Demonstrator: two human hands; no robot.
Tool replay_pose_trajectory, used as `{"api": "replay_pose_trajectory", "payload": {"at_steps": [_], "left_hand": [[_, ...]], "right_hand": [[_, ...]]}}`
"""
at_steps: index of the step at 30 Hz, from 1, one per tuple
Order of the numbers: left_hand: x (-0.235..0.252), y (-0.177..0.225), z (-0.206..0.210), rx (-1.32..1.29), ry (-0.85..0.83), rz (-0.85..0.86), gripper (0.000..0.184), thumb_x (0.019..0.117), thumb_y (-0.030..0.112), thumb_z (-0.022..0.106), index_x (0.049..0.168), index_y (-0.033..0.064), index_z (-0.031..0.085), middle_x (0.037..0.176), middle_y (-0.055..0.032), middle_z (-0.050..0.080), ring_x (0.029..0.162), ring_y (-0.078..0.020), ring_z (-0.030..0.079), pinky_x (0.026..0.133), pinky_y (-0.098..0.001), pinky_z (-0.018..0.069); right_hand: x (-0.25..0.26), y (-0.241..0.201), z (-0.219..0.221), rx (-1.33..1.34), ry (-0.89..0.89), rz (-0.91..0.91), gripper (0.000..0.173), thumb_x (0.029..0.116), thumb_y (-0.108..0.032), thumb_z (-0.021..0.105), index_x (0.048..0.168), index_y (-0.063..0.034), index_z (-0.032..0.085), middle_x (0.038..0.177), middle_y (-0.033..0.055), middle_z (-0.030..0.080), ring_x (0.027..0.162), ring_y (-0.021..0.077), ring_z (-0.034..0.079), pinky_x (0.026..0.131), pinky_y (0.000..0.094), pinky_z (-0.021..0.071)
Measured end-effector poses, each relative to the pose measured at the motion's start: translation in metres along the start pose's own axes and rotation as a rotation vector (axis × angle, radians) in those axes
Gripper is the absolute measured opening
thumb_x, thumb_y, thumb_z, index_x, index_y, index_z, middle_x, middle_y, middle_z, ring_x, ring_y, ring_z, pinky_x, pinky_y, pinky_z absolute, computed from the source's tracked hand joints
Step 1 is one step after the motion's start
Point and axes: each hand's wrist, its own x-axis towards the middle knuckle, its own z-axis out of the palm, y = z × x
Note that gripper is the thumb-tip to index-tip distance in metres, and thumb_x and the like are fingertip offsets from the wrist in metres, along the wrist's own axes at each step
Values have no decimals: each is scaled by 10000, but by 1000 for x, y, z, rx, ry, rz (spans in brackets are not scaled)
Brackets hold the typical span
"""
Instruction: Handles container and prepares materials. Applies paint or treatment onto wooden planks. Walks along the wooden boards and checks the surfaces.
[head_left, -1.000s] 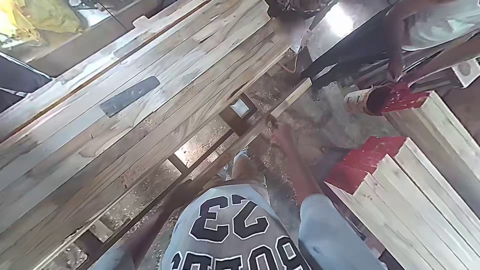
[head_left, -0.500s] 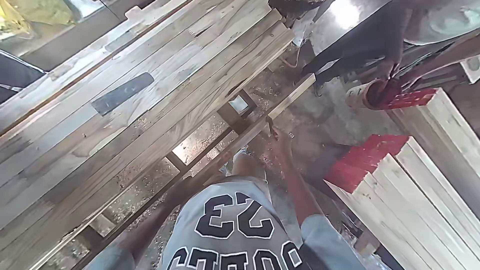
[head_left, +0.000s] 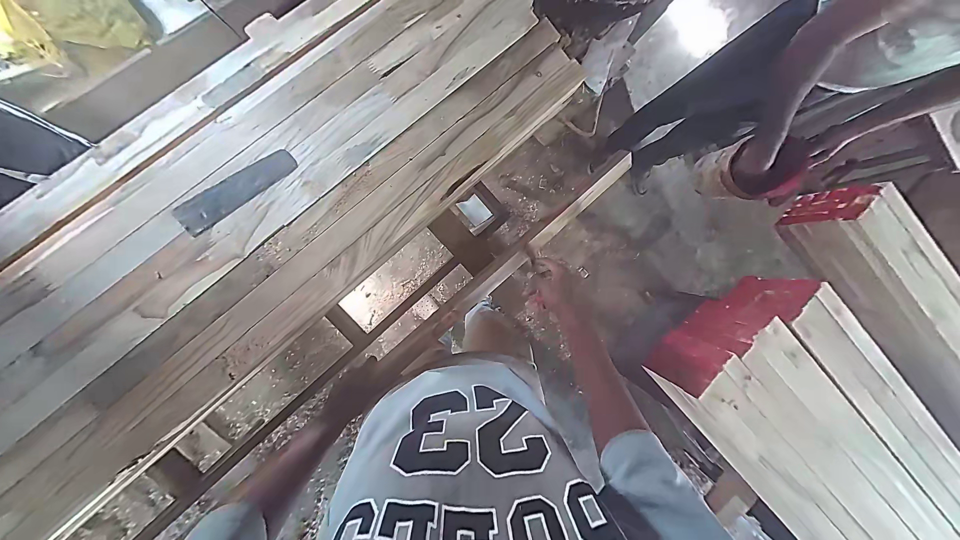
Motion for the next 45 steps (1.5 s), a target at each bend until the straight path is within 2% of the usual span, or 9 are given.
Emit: {"api": "replay_pose_trajectory", "payload": {"at_steps": [4, 10, 16, 18, 22, 26, 31, 39, 45], "left_hand": [[-7, 10, 1, 25, 37, -10, 712, 961, 681, 517, 1405, 124, 523, 1128, -224, 709, 1065, -431, 696, 885, -631, 545], [0, 31, 18, 67, 207, -60, 666, 915, 690, 567, 1324, 166, 592, 1051, -168, 738, 972, -394, 730, 781, -623, 579], [8, 0, 6, -232, 20, 220, 717, 907, 551, 717, 1471, 173, 487, 1180, -177, 697, 1092, -374, 684, 952, -628, 529], [13, -17, 1, -374, -129, 303, 732, 924, 512, 730, 1508, 155, 471, 1301, -206, 659, 1207, -369, 644, 1060, -610, 478], [10, -23, 4, -385, -196, 202, 651, 942, 533, 701, 1415, 104, 576, 1277, -193, 668, 1156, -333, 665, 1022, -571, 510], [4, -15, 14, -192, -65, 128, 784, 871, 746, 611, 1359, 133, 617, 1199, -187, 705, 1155, -368, 670, 998, -625, 507], [-6, -1, 15, -33, -41, 25, 780, 927, 733, 539, 1405, 117, 556, 1167, -244, 697, 1120, -441, 673, 933, -646, 526], [-4, -2, 19, -29, -31, 22, 792, 910, 762, 525, 1375, 122, 572, 1135, -228, 707, 1081, -435, 687, 901, -642, 542], [-8, 3, 26, -33, -16, -45, 928, 817, 858, 532, 1388, 127, 562, 1136, -231, 709, 1075, -440, 689, 881, -664, 543]], "right_hand": [[-17, 18, -9, 101, -142, 38, 462, 1036, -66, 578, 1487, -29, 484, 1270, 230, 623, 764, 247, 747, 665, 376, 660], [52, 46, -60, -309, 370, -433, 528, 1026, -97, 535, 1546, -77, 448, 1426, 254, 555, 1227, 343, 618, 1040, 467, 520], [99, 72, -58, -594, 378, -381, 533, 1033, -161, 552, 1552, -152, 434, 1457, 280, 480, 1073, 398, 670, 901, 512, 580], [93, 84, -64, -646, 393, -323, 564, 997, -124, 585, 1545, -137, 457, 1466, 299, 461, 1132, 435, 640, 934, 526, 568], [62, 29, -96, -577, 364, -226, 524, 1026, -124, 536, 1543, -106, 453, 1407, 299, 544, 1246, 442, 588, 1049, 563, 491], [82, -25, -112, -502, 270, -138, 451, 1007, -151, 575, 1450, -70, 540, 1176, 254, 689, 934, 382, 727, 841, 580, 591], [43, -18, -56, -240, 143, -33, 418, 1020, -111, 538, 1428, -22, 528, 866, 176, 704, 586, 194, 674, 580, 351, 599], [-25, 19, -11, -299, -162, 76, 472, 1035, -158, 576, 1497, -96, 504, 1137, 171, 688, 672, 164, 713, 625, 322, 628], [11, 44, -67, -15, 46, -213, 514, 1056, -115, 534, 1550, -58, 400, 1297, 224, 617, 857, 252, 752, 734, 392, 665]]}}
